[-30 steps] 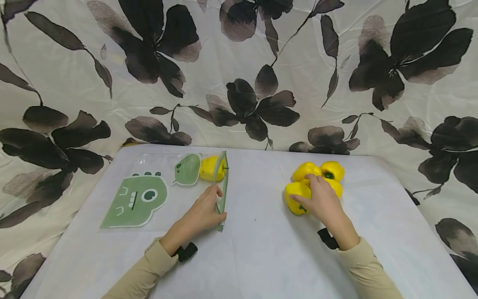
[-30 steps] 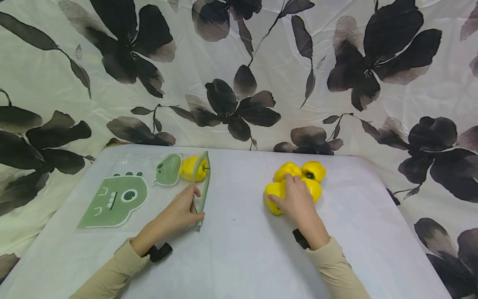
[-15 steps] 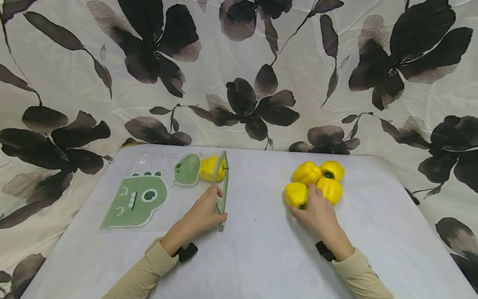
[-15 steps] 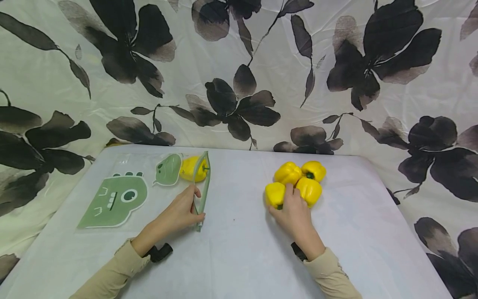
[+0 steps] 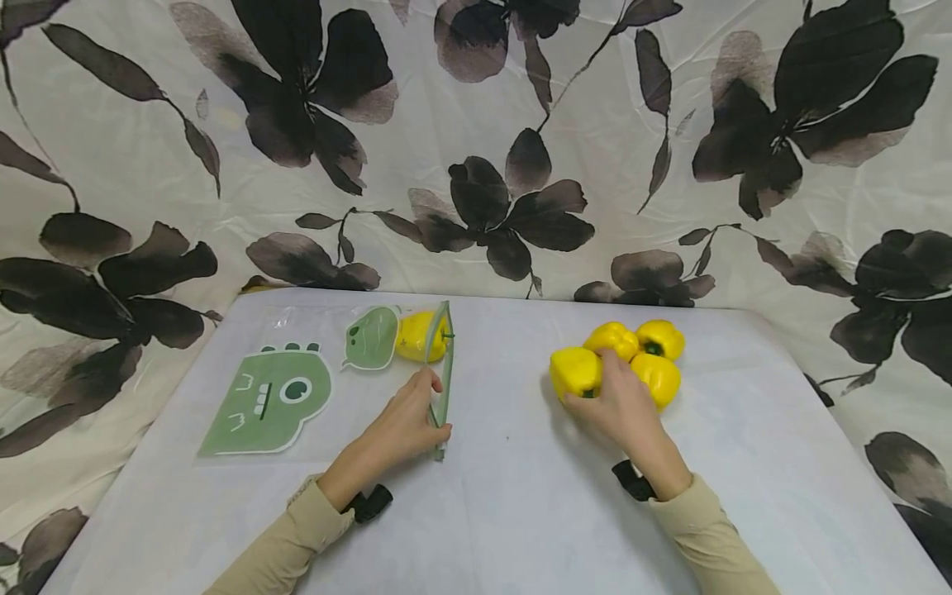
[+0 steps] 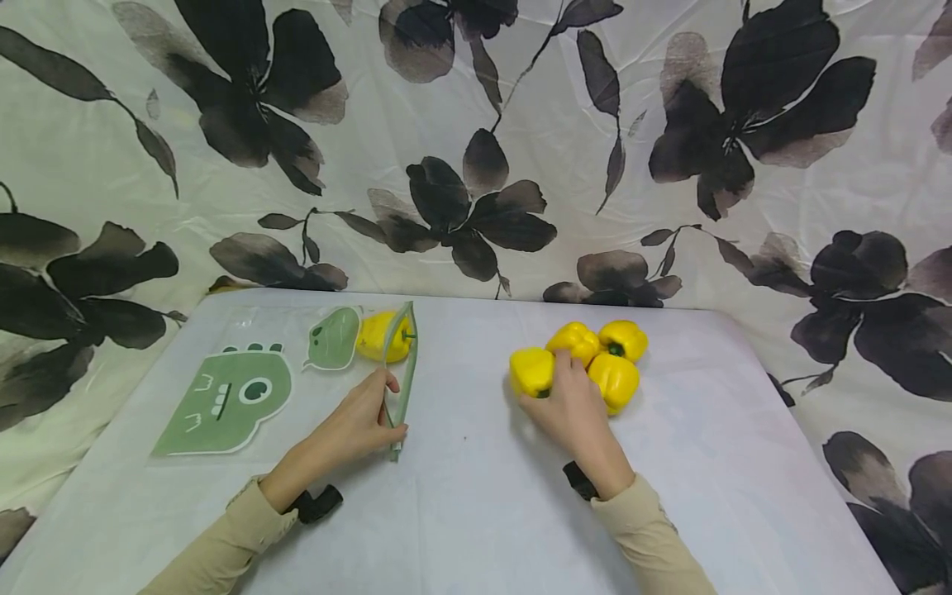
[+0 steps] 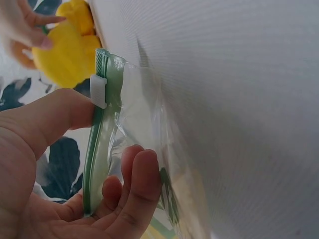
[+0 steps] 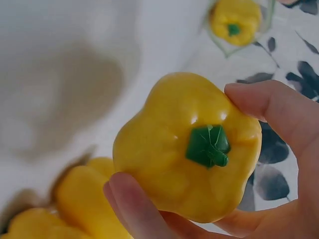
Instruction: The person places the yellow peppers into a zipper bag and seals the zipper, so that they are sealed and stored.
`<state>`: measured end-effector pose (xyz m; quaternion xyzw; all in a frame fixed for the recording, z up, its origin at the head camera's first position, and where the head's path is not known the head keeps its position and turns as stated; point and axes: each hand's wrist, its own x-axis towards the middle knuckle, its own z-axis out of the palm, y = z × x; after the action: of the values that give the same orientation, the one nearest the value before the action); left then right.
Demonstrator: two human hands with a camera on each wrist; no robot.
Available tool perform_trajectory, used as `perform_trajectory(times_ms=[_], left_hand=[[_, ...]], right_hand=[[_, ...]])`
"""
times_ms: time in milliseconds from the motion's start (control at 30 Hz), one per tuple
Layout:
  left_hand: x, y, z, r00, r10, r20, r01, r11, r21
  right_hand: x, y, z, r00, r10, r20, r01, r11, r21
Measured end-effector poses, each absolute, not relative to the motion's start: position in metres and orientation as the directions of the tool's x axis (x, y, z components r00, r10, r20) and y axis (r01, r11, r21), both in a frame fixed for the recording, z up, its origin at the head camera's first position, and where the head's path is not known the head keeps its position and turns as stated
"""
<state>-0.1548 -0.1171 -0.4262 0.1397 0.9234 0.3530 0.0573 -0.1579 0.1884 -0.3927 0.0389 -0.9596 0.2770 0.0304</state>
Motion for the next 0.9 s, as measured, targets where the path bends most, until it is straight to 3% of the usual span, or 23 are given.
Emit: perform_trajectory(times_ms=[567, 900], left_hand=[[-0.154, -0.118, -0.425, -0.953, 0.302, 0.023, 0.241, 0.711, 0.66], [-0.155, -0.119, -0.422, -0.936, 0.322, 0.14, 0.334, 0.692, 0.64]], right_hand=[[-0.194, 0.136, -0.34, -0.98, -0.174, 0.101, -0.193, 0.669, -0.718], [-0.214, 0.099, -0.37, -0.939, -0.336, 0.076, -0.236, 0.467, -0.852]])
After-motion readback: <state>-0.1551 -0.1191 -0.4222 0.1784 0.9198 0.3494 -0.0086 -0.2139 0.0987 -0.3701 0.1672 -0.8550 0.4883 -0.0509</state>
